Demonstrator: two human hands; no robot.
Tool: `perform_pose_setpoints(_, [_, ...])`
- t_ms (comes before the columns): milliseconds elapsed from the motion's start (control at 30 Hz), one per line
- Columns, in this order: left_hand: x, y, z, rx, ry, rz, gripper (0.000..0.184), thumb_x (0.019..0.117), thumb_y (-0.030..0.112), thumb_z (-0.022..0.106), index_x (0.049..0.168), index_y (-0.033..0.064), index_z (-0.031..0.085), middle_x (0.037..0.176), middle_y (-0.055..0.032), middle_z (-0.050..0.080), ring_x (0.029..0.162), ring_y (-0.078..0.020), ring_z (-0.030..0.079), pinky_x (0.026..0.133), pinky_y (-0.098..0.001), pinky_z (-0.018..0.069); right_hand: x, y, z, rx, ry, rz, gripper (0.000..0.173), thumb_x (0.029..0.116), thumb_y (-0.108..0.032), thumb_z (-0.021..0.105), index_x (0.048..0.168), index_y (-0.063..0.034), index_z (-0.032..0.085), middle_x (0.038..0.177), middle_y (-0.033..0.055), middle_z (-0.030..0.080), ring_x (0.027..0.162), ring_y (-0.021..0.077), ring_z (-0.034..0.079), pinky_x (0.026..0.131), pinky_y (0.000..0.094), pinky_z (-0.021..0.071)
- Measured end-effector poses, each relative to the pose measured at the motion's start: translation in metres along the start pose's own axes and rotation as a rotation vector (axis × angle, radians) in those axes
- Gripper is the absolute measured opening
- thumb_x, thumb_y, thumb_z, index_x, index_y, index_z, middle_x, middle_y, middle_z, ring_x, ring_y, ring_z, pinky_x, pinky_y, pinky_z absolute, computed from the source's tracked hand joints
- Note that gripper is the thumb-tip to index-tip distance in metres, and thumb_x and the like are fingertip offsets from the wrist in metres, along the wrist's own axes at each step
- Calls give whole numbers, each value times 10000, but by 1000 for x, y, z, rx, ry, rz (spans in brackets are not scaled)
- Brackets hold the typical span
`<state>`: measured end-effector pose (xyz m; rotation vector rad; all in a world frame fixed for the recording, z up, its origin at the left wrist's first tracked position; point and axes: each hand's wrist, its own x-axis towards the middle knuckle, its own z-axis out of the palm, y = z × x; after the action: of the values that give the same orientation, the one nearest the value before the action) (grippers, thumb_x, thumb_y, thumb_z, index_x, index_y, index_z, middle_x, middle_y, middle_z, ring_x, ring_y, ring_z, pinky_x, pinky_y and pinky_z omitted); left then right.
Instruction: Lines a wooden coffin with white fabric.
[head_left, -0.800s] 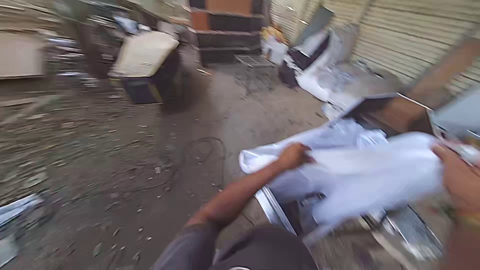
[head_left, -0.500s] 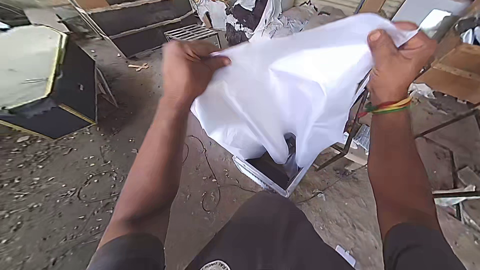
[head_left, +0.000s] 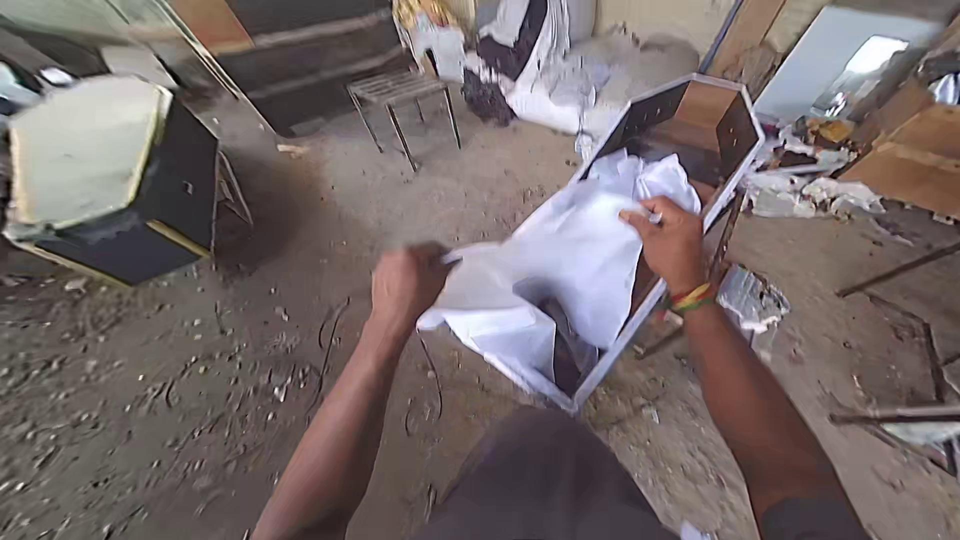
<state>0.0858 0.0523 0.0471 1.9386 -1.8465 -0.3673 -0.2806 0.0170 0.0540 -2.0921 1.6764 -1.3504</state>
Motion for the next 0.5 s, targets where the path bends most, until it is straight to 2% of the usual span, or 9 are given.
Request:
perform_pose_setpoints(33, [1, -2, -4, 10, -133, -47, 224, 945, 317, 725, 980, 101, 772, 894, -198, 727, 892, -439, 692, 787, -710, 505, 0, 0, 7, 5, 0, 26, 226, 951, -178, 725, 1070, 12, 755, 1016, 164, 741, 939, 264, 718, 876, 469, 577])
perform_pose_setpoints(100, [11, -14, -7, 60, -369, -39, 263, 931, 350, 725, 931, 88, 746, 846, -165, 709, 853, -392, 686, 764, -684, 515, 0, 3, 21, 82, 7, 58, 233, 933, -193, 726, 1055, 1, 769, 1005, 140, 751, 921, 216, 717, 869, 401, 581])
perform_pose_setpoints(133, [16, -18, -6, 90, -463, -20, 261, 917, 365, 738, 976, 111, 747, 872, -135, 718, 879, -359, 689, 788, -662, 519, -1, 6, 27, 122, 13, 57, 217, 924, -198, 729, 1034, -17, 778, 995, 113, 756, 916, 182, 718, 868, 370, 586])
perform_pose_setpoints(167, [20, -18, -8, 115, -522, 2, 311, 889, 378, 777, 1092, 145, 749, 950, -111, 740, 941, -335, 697, 842, -648, 521, -3, 9, 31, 151, 28, 34, 194, 918, -207, 731, 1004, -43, 787, 967, 81, 756, 889, 142, 713, 845, 335, 588])
perform_pose_setpoints(200, [23, -12, -14, 131, -546, 32, 459, 861, 393, 814, 1249, 170, 711, 1066, -107, 744, 1032, -334, 693, 912, -644, 513, -3, 8, 34, 168, 42, -1, 178, 915, -212, 734, 984, -59, 793, 938, 62, 754, 863, 116, 705, 822, 306, 582])
perform_pose_setpoints(267, [20, 8, -27, 180, -512, 110, 745, 811, 445, 855, 1453, 193, 576, 1292, -131, 678, 1200, -362, 630, 1025, -649, 458, -1, 0, 37, 173, 40, -73, 167, 925, -225, 729, 982, -85, 800, 922, 37, 749, 858, 92, 694, 810, 276, 574])
perform_pose_setpoints(367, [10, 48, -27, 266, -327, 273, 922, 709, 548, 885, 1495, 216, 534, 1387, -135, 628, 1276, -366, 587, 1091, -647, 406, 6, -10, 40, 166, 58, -141, 186, 939, -249, 717, 998, -94, 801, 924, 35, 749, 854, 107, 699, 796, 302, 582])
perform_pose_setpoints(433, [3, 74, -13, 223, -212, 351, 935, 698, 605, 866, 1490, 231, 539, 1394, -105, 625, 1241, -340, 615, 1045, -618, 462, 10, -13, 37, 169, 80, -142, 192, 943, -255, 712, 1005, -95, 799, 926, 36, 748, 847, 110, 697, 786, 310, 584])
perform_pose_setpoints(500, [-1, 94, 3, 169, -109, 360, 852, 751, 588, 838, 1463, 206, 568, 1348, -114, 652, 1140, -346, 669, 946, -607, 527, 13, -16, 34, 178, 100, -127, 187, 944, -252, 709, 999, -97, 799, 931, 33, 748, 858, 100, 696, 796, 292, 578])
